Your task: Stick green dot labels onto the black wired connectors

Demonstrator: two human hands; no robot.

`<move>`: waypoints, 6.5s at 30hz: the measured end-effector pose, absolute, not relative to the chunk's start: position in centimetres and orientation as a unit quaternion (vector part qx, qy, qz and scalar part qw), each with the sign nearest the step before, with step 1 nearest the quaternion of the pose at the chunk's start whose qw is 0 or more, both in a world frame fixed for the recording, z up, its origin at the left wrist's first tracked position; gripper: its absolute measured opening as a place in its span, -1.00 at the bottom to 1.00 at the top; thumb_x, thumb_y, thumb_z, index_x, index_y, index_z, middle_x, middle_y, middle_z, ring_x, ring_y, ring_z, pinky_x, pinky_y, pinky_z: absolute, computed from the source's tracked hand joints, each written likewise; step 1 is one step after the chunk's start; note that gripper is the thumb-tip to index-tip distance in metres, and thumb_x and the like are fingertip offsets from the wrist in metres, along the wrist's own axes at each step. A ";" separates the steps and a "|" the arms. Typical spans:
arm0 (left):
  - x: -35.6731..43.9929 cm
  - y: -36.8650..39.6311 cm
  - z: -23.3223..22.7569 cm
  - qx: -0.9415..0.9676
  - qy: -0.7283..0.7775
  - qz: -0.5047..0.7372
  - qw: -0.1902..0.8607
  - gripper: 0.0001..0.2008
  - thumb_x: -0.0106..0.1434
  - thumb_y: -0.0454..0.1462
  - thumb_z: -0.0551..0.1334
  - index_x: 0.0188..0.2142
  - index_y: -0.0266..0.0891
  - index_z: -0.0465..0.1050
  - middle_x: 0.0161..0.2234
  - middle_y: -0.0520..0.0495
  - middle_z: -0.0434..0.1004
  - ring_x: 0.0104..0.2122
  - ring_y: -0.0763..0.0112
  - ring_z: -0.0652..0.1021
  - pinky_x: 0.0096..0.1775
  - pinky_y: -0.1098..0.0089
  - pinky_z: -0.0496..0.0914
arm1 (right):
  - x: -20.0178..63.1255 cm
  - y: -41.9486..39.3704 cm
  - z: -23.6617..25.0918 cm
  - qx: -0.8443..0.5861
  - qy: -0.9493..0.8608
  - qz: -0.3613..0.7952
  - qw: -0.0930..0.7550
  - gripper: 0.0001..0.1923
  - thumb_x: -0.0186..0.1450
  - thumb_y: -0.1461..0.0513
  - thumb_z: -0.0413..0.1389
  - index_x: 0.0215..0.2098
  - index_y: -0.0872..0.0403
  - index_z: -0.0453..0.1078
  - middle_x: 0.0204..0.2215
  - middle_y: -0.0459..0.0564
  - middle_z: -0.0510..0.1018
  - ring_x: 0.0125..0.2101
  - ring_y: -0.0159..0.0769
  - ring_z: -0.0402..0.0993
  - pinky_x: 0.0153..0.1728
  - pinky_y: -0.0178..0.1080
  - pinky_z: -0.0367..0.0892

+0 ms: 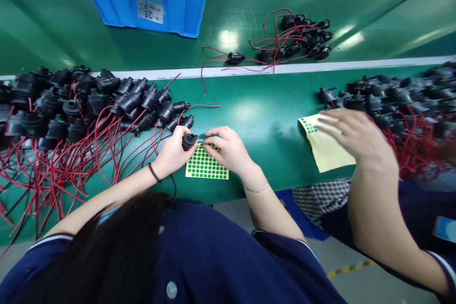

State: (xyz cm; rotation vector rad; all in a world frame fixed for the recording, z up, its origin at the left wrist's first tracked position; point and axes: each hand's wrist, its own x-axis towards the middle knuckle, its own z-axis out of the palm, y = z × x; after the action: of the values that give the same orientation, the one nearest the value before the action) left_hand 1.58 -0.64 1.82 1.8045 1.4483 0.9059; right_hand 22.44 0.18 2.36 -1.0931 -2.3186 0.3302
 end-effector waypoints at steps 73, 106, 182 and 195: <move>1.3 -1.1 -0.6 0.739 0.354 0.527 0.224 -0.75 0.38 -0.25 0.13 -0.03 -0.06 0.07 -0.13 -0.07 0.34 -0.13 0.33 0.49 -0.13 0.20 0.46 | 17.7 -1.3 5.9 -0.480 -0.525 0.602 0.362 -0.84 0.17 0.19 0.24 -0.30 0.06 0.40 -0.44 -0.12 0.55 -0.44 -0.43 0.49 -0.35 -0.28 0.47; 0.6 -0.7 -1.8 0.720 0.331 0.585 0.172 -0.59 0.15 -0.44 0.30 -0.13 -0.08 0.17 -0.09 0.00 0.39 -0.11 0.34 0.58 -0.14 0.24 0.54 | 16.7 -3.0 6.5 -0.455 -0.737 0.201 0.459 -0.88 0.27 0.37 0.18 -0.36 0.03 0.47 -0.32 -0.03 0.60 -0.29 -0.33 0.60 -0.23 -0.25 0.54; 1.6 -1.2 -0.3 0.647 0.371 0.623 0.235 -0.64 0.25 -0.34 0.30 -0.11 -0.06 0.14 -0.11 0.00 0.31 -0.16 0.37 0.54 -0.14 0.23 0.51 | 17.4 -3.0 6.8 -0.395 -0.745 0.305 0.444 -0.73 0.33 0.34 0.16 -0.03 0.01 0.55 -0.09 0.08 0.64 -0.10 -0.21 0.63 -0.07 -0.10 0.60; 1.5 -1.4 1.0 0.591 0.358 0.628 0.358 -0.65 0.32 -0.27 0.29 -0.13 -0.07 0.06 -0.10 0.00 0.25 -0.19 0.48 0.53 -0.17 0.34 0.50 | 15.5 -2.7 6.6 -0.381 -0.777 0.211 0.454 -0.64 0.34 0.41 0.06 0.03 0.02 0.48 -0.09 0.12 0.62 -0.08 -0.17 0.59 -0.08 -0.05 0.59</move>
State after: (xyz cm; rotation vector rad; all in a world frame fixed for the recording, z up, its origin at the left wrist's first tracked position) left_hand 1.46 -1.44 1.03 1.5244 0.9241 1.6199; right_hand 15.48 -2.72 6.57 -0.9404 -1.9180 0.5218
